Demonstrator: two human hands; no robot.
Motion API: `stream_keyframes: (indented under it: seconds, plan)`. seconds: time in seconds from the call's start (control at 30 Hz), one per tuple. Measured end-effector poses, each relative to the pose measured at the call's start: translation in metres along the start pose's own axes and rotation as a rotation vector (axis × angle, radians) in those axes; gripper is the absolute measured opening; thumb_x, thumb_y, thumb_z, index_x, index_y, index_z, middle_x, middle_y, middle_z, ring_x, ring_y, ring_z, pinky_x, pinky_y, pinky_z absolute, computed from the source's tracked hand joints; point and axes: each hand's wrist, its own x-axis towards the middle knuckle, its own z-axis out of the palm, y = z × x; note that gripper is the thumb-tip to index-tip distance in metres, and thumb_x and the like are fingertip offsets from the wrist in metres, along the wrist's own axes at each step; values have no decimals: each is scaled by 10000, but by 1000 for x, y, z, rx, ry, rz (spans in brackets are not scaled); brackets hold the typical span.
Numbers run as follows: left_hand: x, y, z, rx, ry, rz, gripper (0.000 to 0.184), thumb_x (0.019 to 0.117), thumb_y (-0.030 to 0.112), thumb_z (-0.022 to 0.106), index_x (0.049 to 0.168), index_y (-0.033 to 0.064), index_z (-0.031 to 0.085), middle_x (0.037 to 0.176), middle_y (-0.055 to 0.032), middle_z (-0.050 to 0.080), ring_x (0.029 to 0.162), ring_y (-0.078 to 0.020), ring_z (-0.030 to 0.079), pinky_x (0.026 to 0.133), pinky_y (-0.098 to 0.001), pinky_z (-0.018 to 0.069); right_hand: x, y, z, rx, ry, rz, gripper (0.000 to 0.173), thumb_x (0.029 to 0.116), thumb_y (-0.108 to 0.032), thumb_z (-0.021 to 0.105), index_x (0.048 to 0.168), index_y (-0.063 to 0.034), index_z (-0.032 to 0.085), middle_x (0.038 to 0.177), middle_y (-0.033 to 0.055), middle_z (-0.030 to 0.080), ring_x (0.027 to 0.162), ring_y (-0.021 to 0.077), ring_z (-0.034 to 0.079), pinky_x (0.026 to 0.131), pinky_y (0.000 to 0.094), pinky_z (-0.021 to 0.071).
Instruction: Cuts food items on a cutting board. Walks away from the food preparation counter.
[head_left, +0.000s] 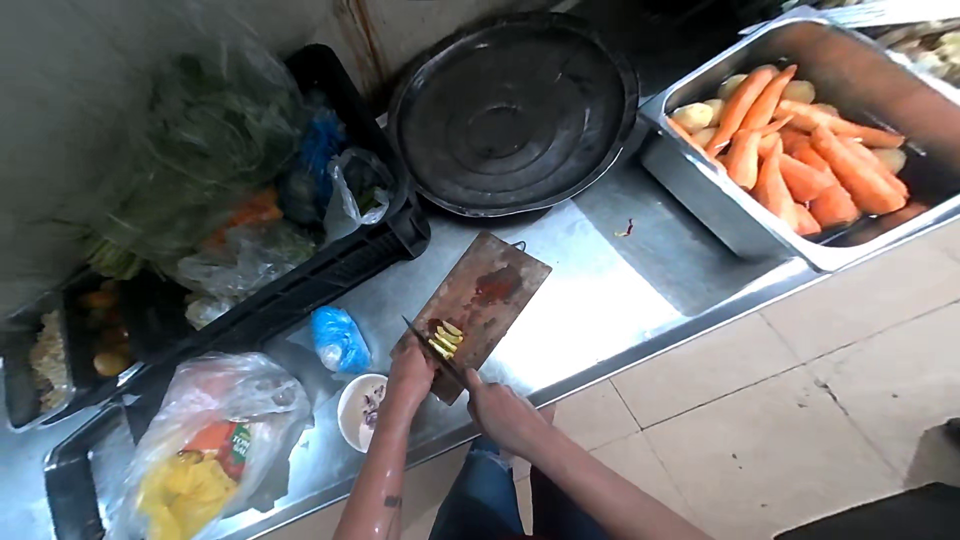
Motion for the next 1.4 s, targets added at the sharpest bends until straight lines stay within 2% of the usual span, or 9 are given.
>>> stream_keyframes:
  seconds: [0.13, 0.27, 0.4, 0.53, 0.7, 0.83, 1.13, 1.23, 1.4]
  plan:
    - [-21, -11, -13, -65, 2, 98, 288, 1035, 219, 583, 1270, 54, 593, 1064, -214, 691, 920, -362, 698, 837, -558, 558, -5, 3, 3, -8, 37, -10, 357, 1088, -205, 378, 1421, -83, 418, 1103, 234, 681, 1086, 430, 680, 900, 585, 538]
    - [-35, -36, -38, -236, 50, 208, 320, 1015, 113, 546, 1321, 169, 617, 1355, -158, 563, 1152, -332, 596, 908, -549, 515, -16, 5, 13, -11, 65, -59, 386, 1087, -220, 390, 1447, -80, 405, 1061, 237, 686, 1025, 435, 697, 870, 586, 550]
    - [-34, -45, -39, -315, 108, 234, 449, 1028, 56, 513, 1446, 217, 544, 1395, -143, 571, 1185, -336, 602, 938, -565, 512, -15, 11, 23, -20, 5, -70, 394, 1087, -249, 380, 1448, -93, 393, 1043, 233, 683, 1013, 438, 697, 854, 591, 552]
    - [-31, -40, -27, -309, 169, 302, 367, 1021, 21, 555, 1371, 130, 575, 1230, -42, 722, 1049, -223, 706, 876, -465, 570, -12, 21, 17, 2, 36, 3, 381, 1084, -244, 409, 1435, -94, 417, 1067, 229, 684, 1044, 426, 690, 888, 583, 544]
    - [-14, -25, -11, -167, 235, 253, 214, 1019, 99, 601, 1220, 63, 664, 1165, -151, 693, 1047, -296, 687, 947, -507, 548, -18, 22, 17, 32, 120, -9, 356, 1084, -234, 402, 1404, -84, 438, 1029, 206, 688, 1011, 398, 701, 874, 552, 552]
    - [-6, -21, 0, -37, 297, 214, 198, 996, 140, 621, 1151, 19, 643, 1031, -192, 694, 966, -353, 692, 857, -551, 562, -25, 11, 22, 45, 145, -17, 331, 1086, -245, 385, 1372, -92, 453, 1016, 189, 687, 979, 376, 709, 852, 531, 560]
    - [-17, -12, 9, 110, 278, 72, 264, 1018, 210, 584, 1220, 40, 591, 933, -230, 696, 896, -432, 699, 741, -596, 561, -33, -12, 21, -185, 69, 95, 443, 1069, -153, 433, 1504, -90, 375, 1119, 248, 677, 1002, 445, 702, 826, 581, 554]
    - [-20, -15, 12, 110, 280, 83, 254, 1035, 219, 565, 1217, 41, 572, 889, -225, 687, 858, -438, 698, 709, -583, 564, -21, -13, 22, -170, 47, 72, 379, 1082, -132, 393, 1455, -62, 386, 1111, 249, 676, 1044, 438, 697, 859, 553, 557]
    - [-12, -14, 5, 164, 202, 22, 282, 1066, 253, 507, 1269, 64, 555, 973, -203, 703, 944, -397, 706, 801, -563, 561, 9, -12, 24, -141, 100, 19, 335, 1089, -136, 382, 1414, -57, 404, 1092, 234, 669, 1042, 418, 697, 854, 538, 565]
